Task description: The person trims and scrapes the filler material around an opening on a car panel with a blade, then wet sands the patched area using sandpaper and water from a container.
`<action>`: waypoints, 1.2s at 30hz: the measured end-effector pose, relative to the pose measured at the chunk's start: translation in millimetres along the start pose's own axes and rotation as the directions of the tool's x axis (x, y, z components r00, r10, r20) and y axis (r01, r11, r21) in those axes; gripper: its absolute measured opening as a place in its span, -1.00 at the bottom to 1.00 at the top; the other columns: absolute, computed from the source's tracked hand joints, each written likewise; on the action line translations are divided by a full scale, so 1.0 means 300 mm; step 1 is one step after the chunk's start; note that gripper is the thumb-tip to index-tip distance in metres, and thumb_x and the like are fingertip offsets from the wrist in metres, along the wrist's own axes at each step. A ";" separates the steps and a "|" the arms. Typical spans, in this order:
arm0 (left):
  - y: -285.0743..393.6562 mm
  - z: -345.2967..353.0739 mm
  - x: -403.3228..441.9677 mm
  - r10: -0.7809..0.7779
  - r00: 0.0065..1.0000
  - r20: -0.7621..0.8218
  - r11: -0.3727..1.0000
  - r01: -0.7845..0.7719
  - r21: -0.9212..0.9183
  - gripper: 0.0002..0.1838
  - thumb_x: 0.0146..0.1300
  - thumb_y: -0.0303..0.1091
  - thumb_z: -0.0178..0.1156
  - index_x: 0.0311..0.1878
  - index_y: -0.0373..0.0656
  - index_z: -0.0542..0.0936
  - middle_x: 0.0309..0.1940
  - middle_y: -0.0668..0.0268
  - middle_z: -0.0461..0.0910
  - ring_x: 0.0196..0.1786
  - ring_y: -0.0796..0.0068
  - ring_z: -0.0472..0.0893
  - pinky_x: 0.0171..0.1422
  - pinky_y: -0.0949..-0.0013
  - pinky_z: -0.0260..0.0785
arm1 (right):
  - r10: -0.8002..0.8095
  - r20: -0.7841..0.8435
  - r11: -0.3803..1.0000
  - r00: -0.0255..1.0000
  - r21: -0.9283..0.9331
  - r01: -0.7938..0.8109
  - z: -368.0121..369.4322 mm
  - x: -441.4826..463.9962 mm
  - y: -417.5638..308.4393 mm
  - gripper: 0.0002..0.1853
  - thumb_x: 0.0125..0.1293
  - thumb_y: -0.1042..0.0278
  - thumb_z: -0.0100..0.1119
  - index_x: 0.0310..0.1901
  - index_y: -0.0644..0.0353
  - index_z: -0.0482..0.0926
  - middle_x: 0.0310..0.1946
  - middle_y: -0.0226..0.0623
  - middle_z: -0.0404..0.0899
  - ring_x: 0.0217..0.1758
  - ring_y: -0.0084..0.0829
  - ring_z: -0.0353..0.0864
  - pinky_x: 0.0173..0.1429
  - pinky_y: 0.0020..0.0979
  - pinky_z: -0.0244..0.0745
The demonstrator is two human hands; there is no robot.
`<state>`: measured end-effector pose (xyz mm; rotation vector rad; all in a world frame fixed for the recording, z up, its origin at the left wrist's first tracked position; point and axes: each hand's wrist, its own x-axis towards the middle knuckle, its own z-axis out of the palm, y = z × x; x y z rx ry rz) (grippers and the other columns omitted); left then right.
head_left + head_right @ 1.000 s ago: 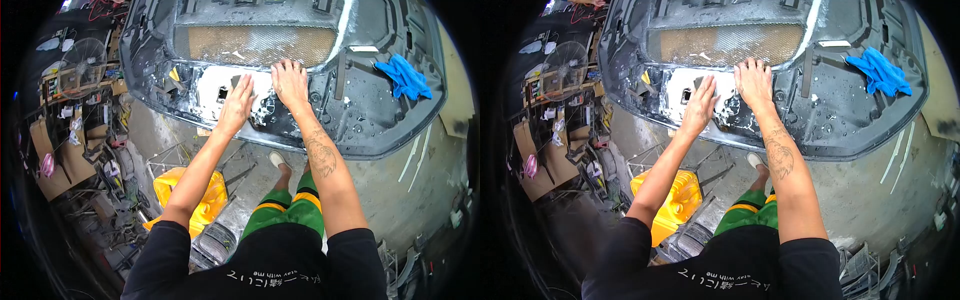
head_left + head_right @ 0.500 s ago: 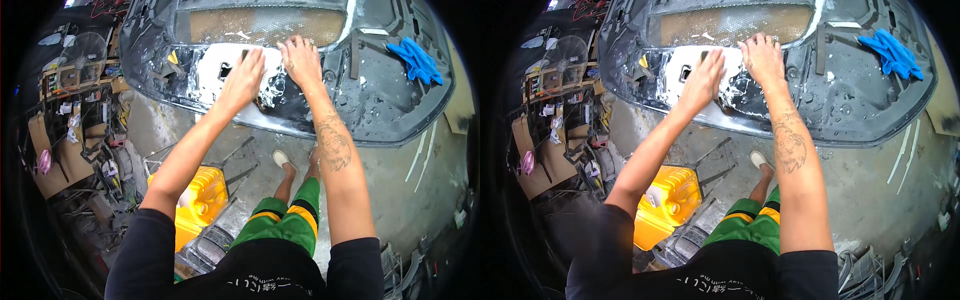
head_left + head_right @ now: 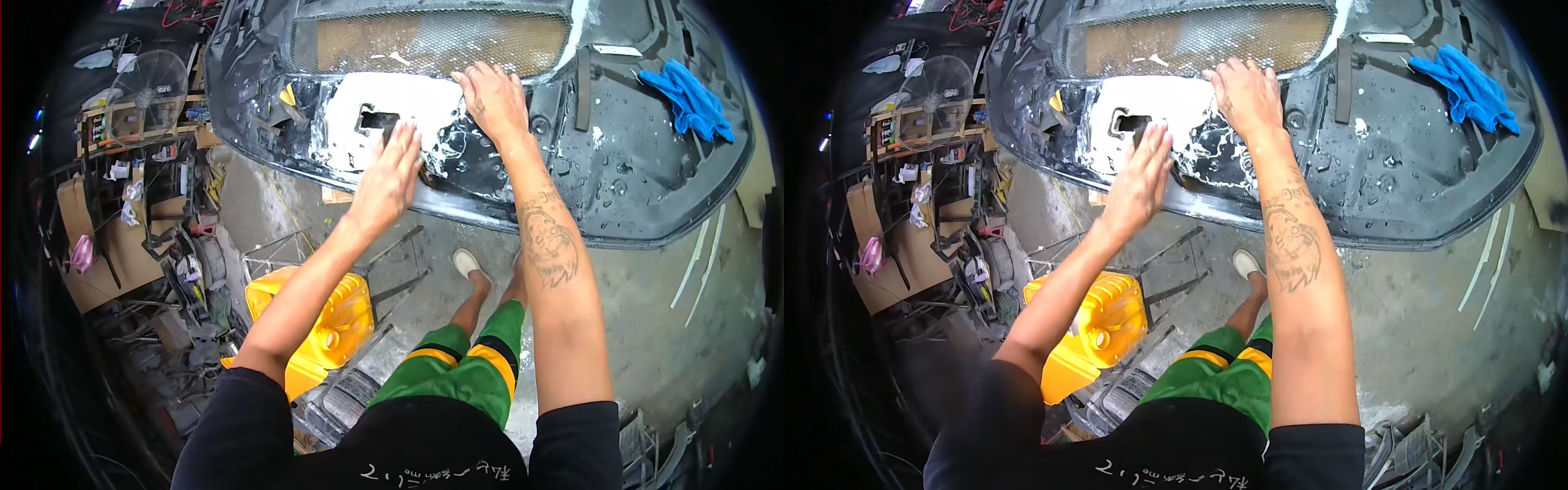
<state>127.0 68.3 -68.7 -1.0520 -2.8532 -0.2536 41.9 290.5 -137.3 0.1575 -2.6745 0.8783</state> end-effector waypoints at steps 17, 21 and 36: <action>0.004 0.001 0.018 0.025 0.999 -0.029 1.000 -0.025 0.012 -0.58 0.42 -0.50 0.19 0.28 -0.50 0.52 0.40 -0.20 0.46 0.46 -0.21 0.45 0.55 0.00 0.29 | -0.022 0.004 0.999 1.000 -0.033 0.022 0.005 0.002 0.011 -0.62 0.57 0.00 0.05 -0.07 0.13 0.73 -0.03 -0.24 0.70 0.12 -0.08 0.64 0.20 0.01 0.44; -0.063 -0.006 0.213 0.047 0.998 -0.032 0.999 -0.047 0.005 -0.53 0.47 -0.42 0.17 0.35 -0.48 0.48 0.43 -0.17 0.45 0.52 -0.15 0.41 0.62 -0.06 0.21 | -0.014 0.008 1.000 1.000 0.008 0.014 -0.001 -0.001 -0.009 -0.63 0.57 0.03 0.04 -0.09 0.13 0.72 -0.04 -0.23 0.68 0.13 -0.07 0.62 0.23 0.03 0.42; -0.025 -0.016 0.044 0.025 0.998 -0.056 0.997 -0.020 0.079 -0.56 0.45 -0.43 0.15 0.31 -0.47 0.50 0.35 -0.16 0.51 0.46 -0.09 0.45 0.58 -0.03 0.23 | -0.004 0.034 1.000 0.999 -0.031 0.005 -0.002 0.018 -0.003 -0.60 0.58 0.01 0.01 -0.07 0.13 0.74 -0.04 -0.22 0.70 0.13 -0.08 0.64 0.26 0.05 0.41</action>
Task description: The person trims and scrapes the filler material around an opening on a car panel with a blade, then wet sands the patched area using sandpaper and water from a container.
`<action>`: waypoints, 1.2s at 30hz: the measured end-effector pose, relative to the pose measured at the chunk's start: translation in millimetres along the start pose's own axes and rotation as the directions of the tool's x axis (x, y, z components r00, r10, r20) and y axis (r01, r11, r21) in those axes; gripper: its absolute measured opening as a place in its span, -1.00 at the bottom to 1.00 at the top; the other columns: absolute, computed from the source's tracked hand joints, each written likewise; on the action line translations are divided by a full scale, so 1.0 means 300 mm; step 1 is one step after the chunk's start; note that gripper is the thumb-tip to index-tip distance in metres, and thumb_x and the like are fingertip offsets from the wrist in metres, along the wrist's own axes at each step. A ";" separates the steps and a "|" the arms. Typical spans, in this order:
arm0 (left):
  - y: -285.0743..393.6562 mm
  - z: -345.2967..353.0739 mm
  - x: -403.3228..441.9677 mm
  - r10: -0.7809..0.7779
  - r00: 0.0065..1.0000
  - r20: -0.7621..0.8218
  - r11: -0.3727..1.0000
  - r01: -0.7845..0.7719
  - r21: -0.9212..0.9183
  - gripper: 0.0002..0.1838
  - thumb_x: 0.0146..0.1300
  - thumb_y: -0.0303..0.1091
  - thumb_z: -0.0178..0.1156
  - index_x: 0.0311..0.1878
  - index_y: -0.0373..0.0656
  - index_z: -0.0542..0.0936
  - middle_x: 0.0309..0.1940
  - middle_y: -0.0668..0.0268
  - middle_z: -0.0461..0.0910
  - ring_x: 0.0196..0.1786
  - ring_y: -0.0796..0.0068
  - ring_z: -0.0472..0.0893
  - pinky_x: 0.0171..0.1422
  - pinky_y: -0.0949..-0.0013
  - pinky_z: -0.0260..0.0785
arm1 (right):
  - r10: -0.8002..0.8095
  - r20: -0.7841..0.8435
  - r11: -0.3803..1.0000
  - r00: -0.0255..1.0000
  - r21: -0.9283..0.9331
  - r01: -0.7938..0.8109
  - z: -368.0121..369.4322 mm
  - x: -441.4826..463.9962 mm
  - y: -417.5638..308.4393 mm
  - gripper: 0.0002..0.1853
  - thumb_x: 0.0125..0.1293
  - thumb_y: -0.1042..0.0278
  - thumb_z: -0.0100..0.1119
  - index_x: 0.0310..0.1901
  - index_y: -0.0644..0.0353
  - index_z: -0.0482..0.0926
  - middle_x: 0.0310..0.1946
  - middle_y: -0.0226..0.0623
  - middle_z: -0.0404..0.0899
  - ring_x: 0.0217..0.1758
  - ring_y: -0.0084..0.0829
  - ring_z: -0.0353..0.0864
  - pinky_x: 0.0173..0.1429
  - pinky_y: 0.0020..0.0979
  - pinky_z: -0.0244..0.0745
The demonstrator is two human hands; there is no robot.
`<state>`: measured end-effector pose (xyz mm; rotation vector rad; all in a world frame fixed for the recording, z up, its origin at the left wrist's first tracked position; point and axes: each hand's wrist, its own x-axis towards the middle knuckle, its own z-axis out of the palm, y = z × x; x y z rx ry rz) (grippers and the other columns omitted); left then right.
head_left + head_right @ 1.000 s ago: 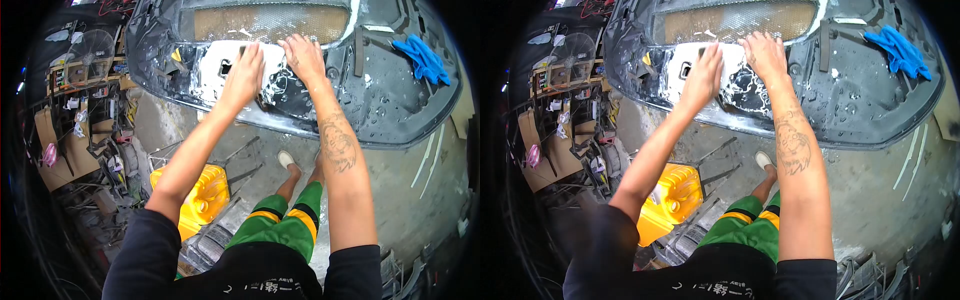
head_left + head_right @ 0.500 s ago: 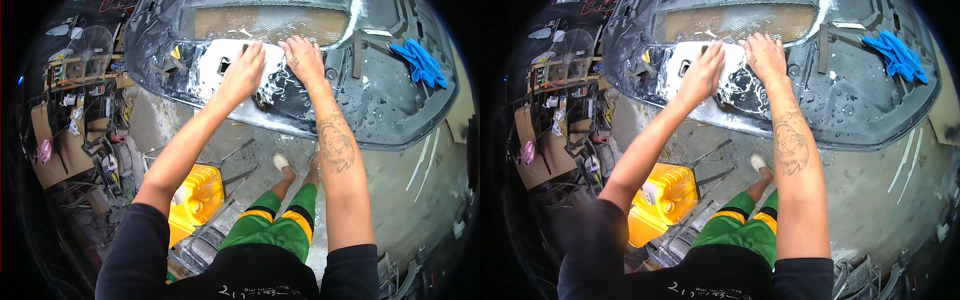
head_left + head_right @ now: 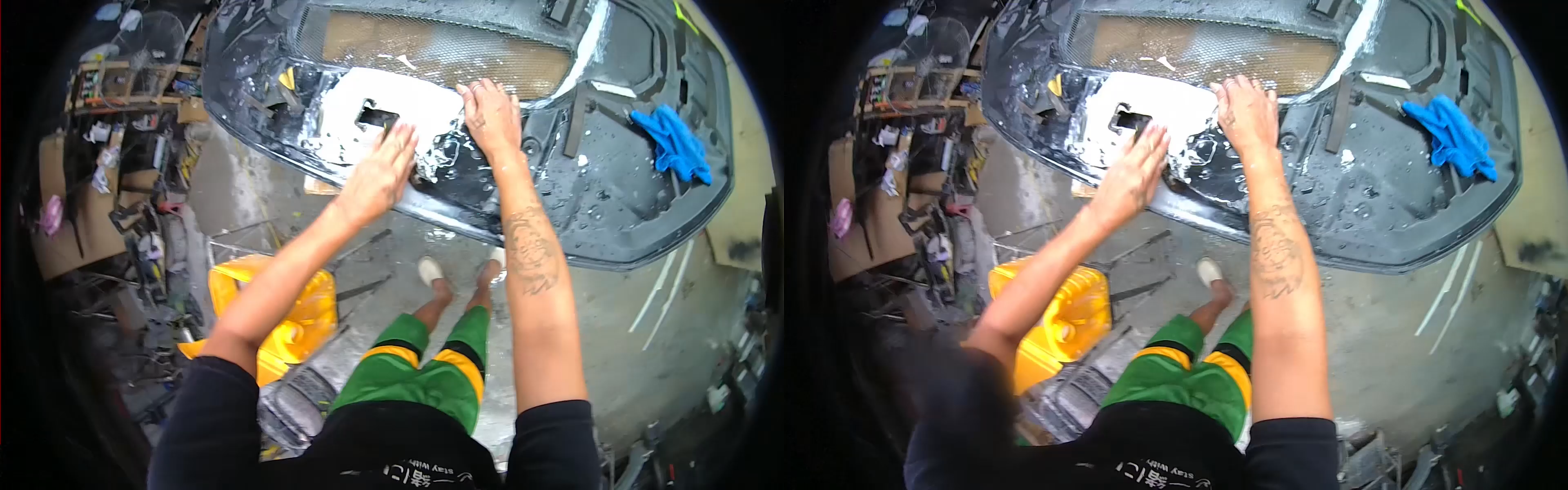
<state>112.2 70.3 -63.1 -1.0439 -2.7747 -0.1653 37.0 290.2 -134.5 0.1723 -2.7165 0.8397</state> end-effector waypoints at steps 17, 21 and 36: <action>-0.038 -0.105 0.129 -0.624 0.751 -0.214 0.615 0.303 -0.728 -0.64 0.59 -0.32 0.01 0.19 -0.36 0.64 0.30 -0.03 0.63 0.37 0.06 0.61 0.49 0.17 0.39 | 0.006 0.041 0.998 0.999 0.062 -0.009 -0.031 0.007 -0.030 -0.64 0.55 0.05 0.09 -0.14 0.15 0.75 -0.05 -0.25 0.70 0.08 -0.11 0.62 0.22 -0.03 0.38; -0.015 -0.488 -0.386 -0.938 0.346 -0.023 0.275 0.702 -0.656 -0.60 0.63 -0.23 0.03 0.37 -0.17 0.62 0.30 0.18 0.67 0.32 0.47 0.60 0.44 0.37 0.38 | -0.182 0.035 0.948 0.983 0.271 0.166 -0.025 -0.009 -0.089 -0.50 0.58 0.05 0.05 0.38 0.17 0.53 0.41 -0.11 0.50 0.51 -0.07 0.39 0.59 -0.01 0.17; -0.137 0.092 -1.758 -0.607 -0.061 0.792 -0.782 -0.134 -0.609 -0.59 0.60 -0.24 0.10 0.37 -0.27 0.49 0.24 0.20 0.64 0.26 0.28 0.63 0.44 0.16 0.49 | -0.132 0.548 0.981 0.826 0.191 0.029 -0.202 -0.482 -0.479 -0.14 0.54 -0.04 0.10 0.64 0.35 0.02 0.69 0.11 -0.06 0.78 0.04 -0.18 0.75 0.12 -0.36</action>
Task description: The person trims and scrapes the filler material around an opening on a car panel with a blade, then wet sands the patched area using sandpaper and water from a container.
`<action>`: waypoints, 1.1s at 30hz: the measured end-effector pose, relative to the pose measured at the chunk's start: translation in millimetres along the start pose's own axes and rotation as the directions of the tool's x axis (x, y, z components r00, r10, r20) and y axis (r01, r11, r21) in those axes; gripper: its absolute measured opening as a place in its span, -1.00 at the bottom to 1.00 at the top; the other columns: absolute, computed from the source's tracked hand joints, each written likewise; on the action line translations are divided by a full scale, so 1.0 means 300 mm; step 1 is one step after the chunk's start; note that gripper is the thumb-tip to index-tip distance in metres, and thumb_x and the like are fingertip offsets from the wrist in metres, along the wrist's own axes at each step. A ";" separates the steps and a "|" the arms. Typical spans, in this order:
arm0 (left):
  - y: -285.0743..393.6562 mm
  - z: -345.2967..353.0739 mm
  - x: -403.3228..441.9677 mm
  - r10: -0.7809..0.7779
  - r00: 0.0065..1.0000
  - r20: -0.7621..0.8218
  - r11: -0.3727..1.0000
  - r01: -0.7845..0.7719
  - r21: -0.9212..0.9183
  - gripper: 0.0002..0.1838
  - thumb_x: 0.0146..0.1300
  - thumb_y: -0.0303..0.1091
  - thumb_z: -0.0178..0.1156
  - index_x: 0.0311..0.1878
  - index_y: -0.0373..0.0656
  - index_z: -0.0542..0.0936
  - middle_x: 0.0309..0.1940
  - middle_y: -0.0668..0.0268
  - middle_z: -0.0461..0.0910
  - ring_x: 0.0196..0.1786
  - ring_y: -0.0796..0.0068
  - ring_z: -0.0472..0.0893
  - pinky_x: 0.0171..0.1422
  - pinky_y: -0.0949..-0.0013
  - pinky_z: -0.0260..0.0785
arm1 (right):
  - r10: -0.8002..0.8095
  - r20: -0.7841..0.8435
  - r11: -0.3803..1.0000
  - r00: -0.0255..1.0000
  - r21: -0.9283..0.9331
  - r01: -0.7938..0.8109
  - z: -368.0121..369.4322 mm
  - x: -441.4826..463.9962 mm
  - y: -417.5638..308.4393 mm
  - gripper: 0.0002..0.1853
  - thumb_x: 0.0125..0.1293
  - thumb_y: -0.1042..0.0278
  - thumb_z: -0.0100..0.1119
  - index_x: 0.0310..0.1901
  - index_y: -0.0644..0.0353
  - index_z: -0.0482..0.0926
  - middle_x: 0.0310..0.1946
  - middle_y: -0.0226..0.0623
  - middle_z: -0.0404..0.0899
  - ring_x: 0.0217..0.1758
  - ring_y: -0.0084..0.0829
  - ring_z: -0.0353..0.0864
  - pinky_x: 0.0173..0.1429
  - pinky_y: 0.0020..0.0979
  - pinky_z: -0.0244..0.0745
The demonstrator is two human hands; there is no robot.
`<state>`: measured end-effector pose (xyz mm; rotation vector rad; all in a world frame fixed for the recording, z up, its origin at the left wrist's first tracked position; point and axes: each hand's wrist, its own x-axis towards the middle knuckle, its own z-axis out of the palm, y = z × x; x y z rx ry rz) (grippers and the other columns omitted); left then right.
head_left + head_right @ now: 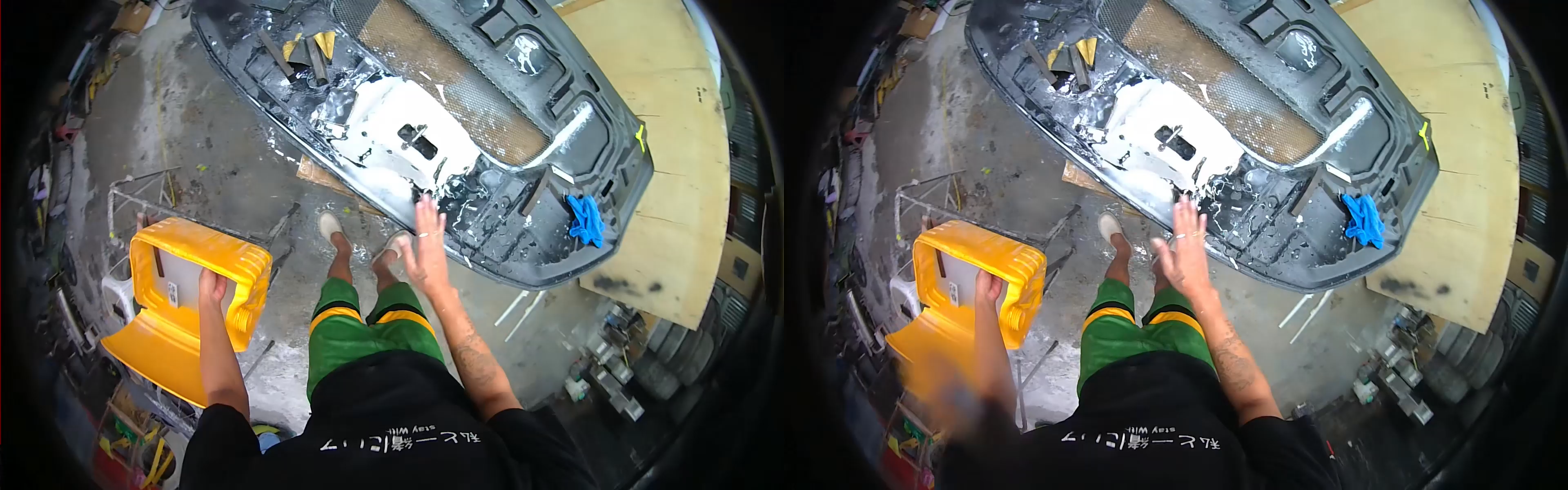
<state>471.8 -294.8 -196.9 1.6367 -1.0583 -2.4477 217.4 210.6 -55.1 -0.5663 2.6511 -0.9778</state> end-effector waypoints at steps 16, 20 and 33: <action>0.081 0.052 -0.358 0.338 0.922 -0.191 0.892 -0.378 -0.247 -0.70 0.56 -0.30 0.17 0.26 -0.16 0.50 0.01 0.20 0.67 -0.19 0.43 0.63 -0.08 0.37 0.53 | -0.122 -0.123 0.979 0.985 -0.179 0.098 -0.149 0.287 0.110 -0.01 0.38 0.08 0.39 0.63 0.33 0.02 0.67 0.16 -0.06 0.74 0.17 -0.10 0.72 0.16 -0.13; 0.191 0.336 -0.574 0.406 0.901 -0.152 0.910 -0.385 0.154 -0.63 0.47 -0.17 0.33 0.19 -0.14 0.56 0.02 0.25 0.68 -0.14 0.40 0.67 -0.08 0.34 0.58 | -0.346 0.098 0.922 0.933 -0.146 0.358 -0.148 0.257 0.110 -0.09 0.44 0.11 0.30 0.62 0.36 0.04 0.67 0.11 -0.01 0.72 0.11 0.00 0.73 0.10 -0.12; -0.214 1.480 -0.379 0.357 0.900 0.251 0.874 -0.417 0.249 -0.62 0.57 -0.36 0.10 0.33 -0.37 0.51 -0.04 0.08 0.72 -0.28 0.23 0.81 -0.25 0.38 0.73 | -0.299 0.694 0.413 0.655 -0.525 0.745 -0.105 0.391 0.022 -0.16 0.60 -0.32 -0.25 0.63 0.21 0.15 0.73 -0.11 -0.11 0.80 -0.06 -0.27 0.76 0.15 -0.35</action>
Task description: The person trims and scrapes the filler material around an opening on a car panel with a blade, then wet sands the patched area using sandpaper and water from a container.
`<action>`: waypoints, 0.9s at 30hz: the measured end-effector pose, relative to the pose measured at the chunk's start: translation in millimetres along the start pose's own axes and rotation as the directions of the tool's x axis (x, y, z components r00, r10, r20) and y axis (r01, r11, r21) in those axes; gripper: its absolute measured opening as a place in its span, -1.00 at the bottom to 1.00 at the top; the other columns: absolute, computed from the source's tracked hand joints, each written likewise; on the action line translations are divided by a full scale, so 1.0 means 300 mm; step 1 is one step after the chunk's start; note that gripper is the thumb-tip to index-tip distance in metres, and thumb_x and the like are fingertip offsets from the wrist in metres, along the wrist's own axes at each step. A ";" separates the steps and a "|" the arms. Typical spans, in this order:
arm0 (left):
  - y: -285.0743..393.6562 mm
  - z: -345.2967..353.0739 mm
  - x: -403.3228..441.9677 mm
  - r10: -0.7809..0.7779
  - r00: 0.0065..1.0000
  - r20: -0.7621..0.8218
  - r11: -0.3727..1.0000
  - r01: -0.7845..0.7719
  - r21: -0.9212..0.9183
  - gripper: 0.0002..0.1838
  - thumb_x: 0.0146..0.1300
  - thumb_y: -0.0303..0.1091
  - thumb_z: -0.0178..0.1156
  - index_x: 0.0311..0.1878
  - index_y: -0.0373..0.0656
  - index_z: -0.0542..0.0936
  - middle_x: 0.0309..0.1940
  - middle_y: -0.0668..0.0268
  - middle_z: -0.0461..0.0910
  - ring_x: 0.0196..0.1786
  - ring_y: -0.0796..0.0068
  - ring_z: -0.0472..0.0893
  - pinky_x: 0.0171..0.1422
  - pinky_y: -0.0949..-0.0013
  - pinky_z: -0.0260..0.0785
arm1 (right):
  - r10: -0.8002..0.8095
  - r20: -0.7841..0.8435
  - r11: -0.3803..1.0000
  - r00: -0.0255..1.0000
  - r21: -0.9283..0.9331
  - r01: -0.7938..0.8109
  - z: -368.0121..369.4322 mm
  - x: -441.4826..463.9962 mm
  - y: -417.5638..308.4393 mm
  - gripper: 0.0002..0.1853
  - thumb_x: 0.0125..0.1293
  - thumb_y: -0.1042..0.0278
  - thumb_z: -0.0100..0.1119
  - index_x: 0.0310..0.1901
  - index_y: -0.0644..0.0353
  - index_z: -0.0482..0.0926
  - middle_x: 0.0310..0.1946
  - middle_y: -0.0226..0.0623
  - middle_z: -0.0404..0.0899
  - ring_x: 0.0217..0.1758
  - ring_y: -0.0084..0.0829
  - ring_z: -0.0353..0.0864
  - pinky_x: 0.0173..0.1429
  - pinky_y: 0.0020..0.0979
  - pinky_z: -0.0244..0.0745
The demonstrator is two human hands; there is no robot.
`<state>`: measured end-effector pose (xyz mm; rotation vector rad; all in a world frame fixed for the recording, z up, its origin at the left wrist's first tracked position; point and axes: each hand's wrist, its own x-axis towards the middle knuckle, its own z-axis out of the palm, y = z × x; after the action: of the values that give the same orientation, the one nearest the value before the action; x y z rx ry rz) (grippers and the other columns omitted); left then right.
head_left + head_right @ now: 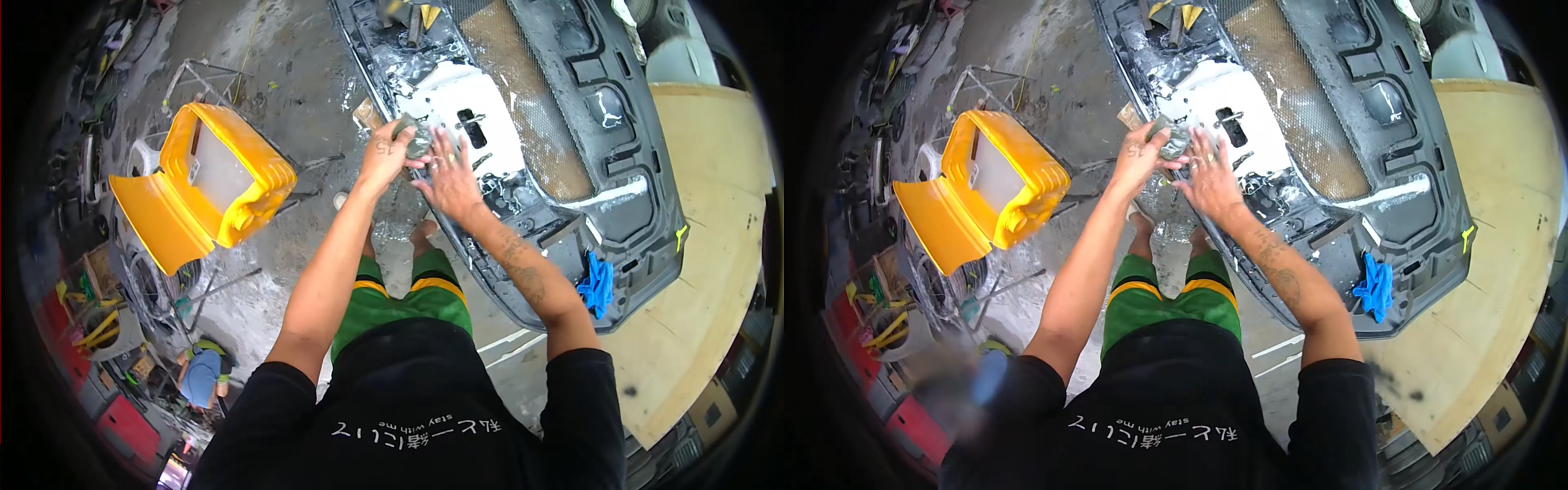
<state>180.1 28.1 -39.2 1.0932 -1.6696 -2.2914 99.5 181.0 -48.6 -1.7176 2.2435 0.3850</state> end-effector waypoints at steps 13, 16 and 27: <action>-0.242 -0.485 -0.370 -0.129 0.963 -0.235 0.988 0.146 0.056 -0.67 0.54 -0.36 0.13 0.20 -0.41 0.55 -0.13 0.16 0.63 -0.32 0.23 0.80 -0.34 0.37 0.72 | 0.228 -0.415 0.955 0.881 0.272 -0.119 0.077 0.067 -0.067 -0.09 0.62 -0.30 -0.31 0.66 0.36 -0.06 0.72 0.00 -0.13 0.80 -0.08 -0.27 0.77 0.08 -0.39; -0.286 -0.546 -0.422 -0.143 0.957 -0.253 0.988 0.153 0.022 -0.69 0.53 -0.37 0.14 0.16 -0.42 0.56 -0.15 0.18 0.62 -0.32 0.24 0.80 -0.33 0.37 0.72 | 0.025 -0.184 0.996 0.983 0.084 -0.010 0.106 0.092 -0.130 -0.01 0.58 -0.39 -0.29 0.64 0.42 -0.07 0.70 0.12 -0.14 0.78 0.03 -0.23 0.77 0.06 -0.37; -0.321 -0.668 -0.488 -0.100 0.977 -0.187 0.990 0.116 0.076 -0.76 0.51 -0.36 0.19 0.05 -0.38 0.54 -0.22 0.15 0.67 -0.37 0.28 0.79 -0.42 0.41 0.66 | 0.214 -0.351 0.951 0.912 0.288 -0.113 0.132 0.145 -0.247 -0.05 0.57 -0.31 -0.13 0.63 0.40 0.01 0.69 0.20 -0.15 0.77 0.12 -0.22 0.76 0.10 -0.29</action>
<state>438.1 -23.1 -79.2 1.3995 -1.6912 -2.1208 163.1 138.6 -104.5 -1.5718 2.5764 -0.2291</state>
